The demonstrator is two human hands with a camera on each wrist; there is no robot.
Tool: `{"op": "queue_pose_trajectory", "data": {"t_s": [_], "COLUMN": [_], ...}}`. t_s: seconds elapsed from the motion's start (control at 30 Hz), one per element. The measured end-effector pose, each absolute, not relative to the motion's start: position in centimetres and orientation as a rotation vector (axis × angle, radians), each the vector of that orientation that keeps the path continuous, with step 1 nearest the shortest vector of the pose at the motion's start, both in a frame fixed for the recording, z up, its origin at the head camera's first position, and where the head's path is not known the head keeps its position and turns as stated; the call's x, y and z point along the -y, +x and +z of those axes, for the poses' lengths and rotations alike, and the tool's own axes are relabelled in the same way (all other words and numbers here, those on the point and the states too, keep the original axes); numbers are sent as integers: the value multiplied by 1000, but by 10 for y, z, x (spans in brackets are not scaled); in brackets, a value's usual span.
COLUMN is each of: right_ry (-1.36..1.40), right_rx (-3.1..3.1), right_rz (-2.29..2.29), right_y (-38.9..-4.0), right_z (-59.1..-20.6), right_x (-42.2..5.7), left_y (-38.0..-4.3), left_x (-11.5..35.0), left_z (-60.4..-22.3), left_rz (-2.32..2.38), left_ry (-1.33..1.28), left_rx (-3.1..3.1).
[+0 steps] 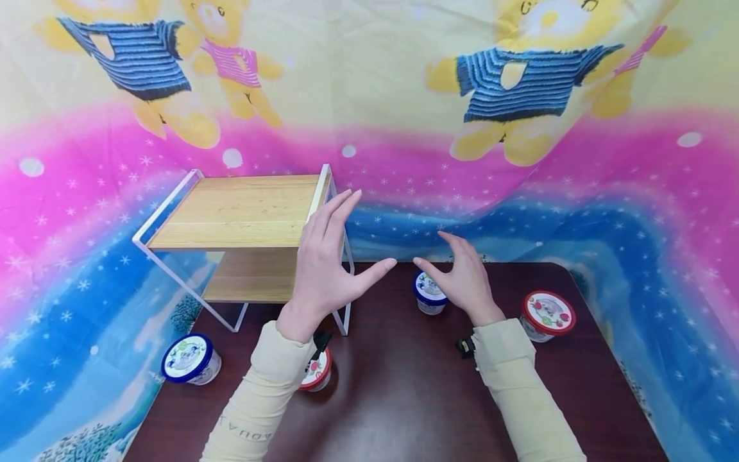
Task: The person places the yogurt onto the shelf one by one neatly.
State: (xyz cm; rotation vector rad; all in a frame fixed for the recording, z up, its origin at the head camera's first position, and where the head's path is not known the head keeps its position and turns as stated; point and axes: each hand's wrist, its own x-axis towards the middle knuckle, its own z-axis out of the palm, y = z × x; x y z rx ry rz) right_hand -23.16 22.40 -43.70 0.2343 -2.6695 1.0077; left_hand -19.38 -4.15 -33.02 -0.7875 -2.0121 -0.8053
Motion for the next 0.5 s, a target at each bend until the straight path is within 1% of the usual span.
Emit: {"op": "queue_pose_trajectory", "data": {"t_s": [0.5], "right_ry": [288], "right_rx": [2646], "right_rz": [1040], "right_y": [-235], "right_z": [-424], "right_x": [-199], "left_y": [-177], "left_x": [78], "left_z": [-313], "left_rz": [-829], "left_ry": [-698], "left_rx": [1993]}}
